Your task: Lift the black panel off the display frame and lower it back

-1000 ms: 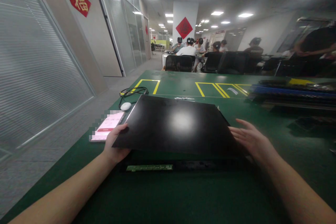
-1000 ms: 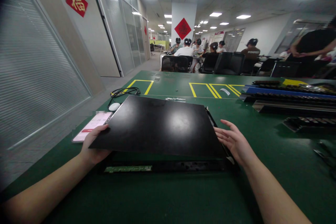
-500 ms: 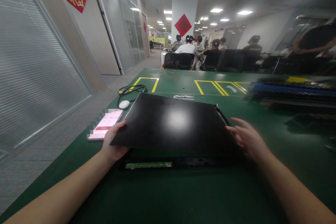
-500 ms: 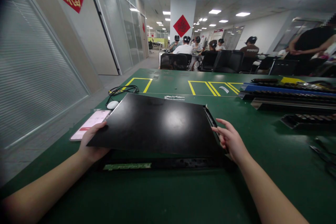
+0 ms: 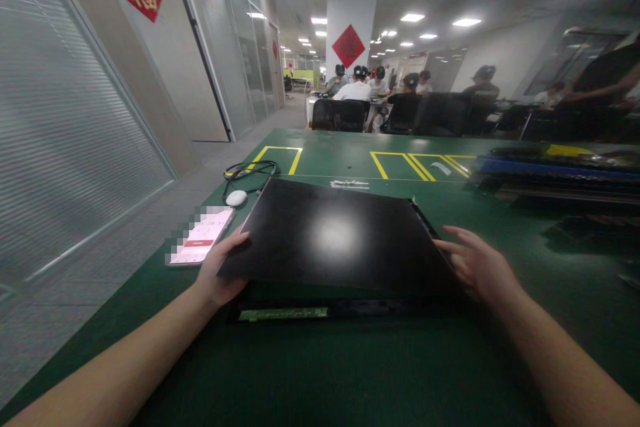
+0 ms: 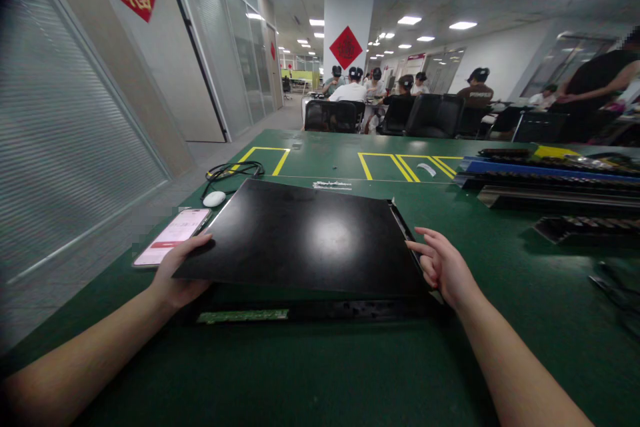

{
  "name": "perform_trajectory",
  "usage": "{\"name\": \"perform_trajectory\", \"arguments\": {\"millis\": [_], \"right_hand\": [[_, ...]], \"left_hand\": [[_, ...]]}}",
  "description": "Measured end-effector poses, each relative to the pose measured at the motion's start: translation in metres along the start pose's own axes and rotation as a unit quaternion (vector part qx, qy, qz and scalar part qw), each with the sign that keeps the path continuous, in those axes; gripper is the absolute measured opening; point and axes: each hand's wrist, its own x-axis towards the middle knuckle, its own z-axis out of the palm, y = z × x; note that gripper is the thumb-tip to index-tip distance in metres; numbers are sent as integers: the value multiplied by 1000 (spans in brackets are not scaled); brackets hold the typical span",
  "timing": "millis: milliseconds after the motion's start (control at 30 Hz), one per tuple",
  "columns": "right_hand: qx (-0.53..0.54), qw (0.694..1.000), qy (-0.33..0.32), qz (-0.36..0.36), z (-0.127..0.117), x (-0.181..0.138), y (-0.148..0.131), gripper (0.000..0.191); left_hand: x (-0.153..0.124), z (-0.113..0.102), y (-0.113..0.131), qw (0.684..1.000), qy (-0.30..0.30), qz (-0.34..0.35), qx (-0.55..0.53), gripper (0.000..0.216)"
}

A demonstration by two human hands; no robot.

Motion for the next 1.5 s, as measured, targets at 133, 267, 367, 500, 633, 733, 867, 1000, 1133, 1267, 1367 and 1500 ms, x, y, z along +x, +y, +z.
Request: {"name": "perform_trajectory", "arguments": {"millis": [133,267,367,500,633,733,867,1000,1133,1267,1367,1500], "right_hand": [[5,1000,-5,6,-3,-1,-4,37],[3,1000,-1,3,-7,-1,-8,35],[12,1000,-1,11,-9,0,-10,33],[18,1000,-10,12,-10,1,-11,33],[10,1000,-10,12,-10,1,-9,33],[7,1000,-9,18,-9,2,-8,32],[6,1000,-6,23,-10,4,-6,31],[8,1000,-4,26,-10,5,-5,29],[8,999,1,31,-10,5,-5,29],[5,999,5,32,-11,6,-5,28],[-4,999,5,31,-11,7,-3,26],[-24,999,11,27,-10,7,-1,24]], "left_hand": [[1,-2,-1,999,-33,30,2,46],[5,-9,-2,999,-42,34,8,47],[6,-11,-2,998,-44,44,16,47],[4,-8,-1,997,-51,50,27,55],[4,-8,-1,996,-56,58,29,58],[5,-9,-2,996,-51,56,38,59],[6,-10,-3,997,-37,53,48,54],[5,-7,-3,996,-26,61,54,45],[5,-6,-3,995,-23,63,70,43],[5,-7,-4,994,-16,59,86,39],[6,-7,-4,994,-6,55,91,39],[6,-7,-4,995,-5,40,90,38]]}}
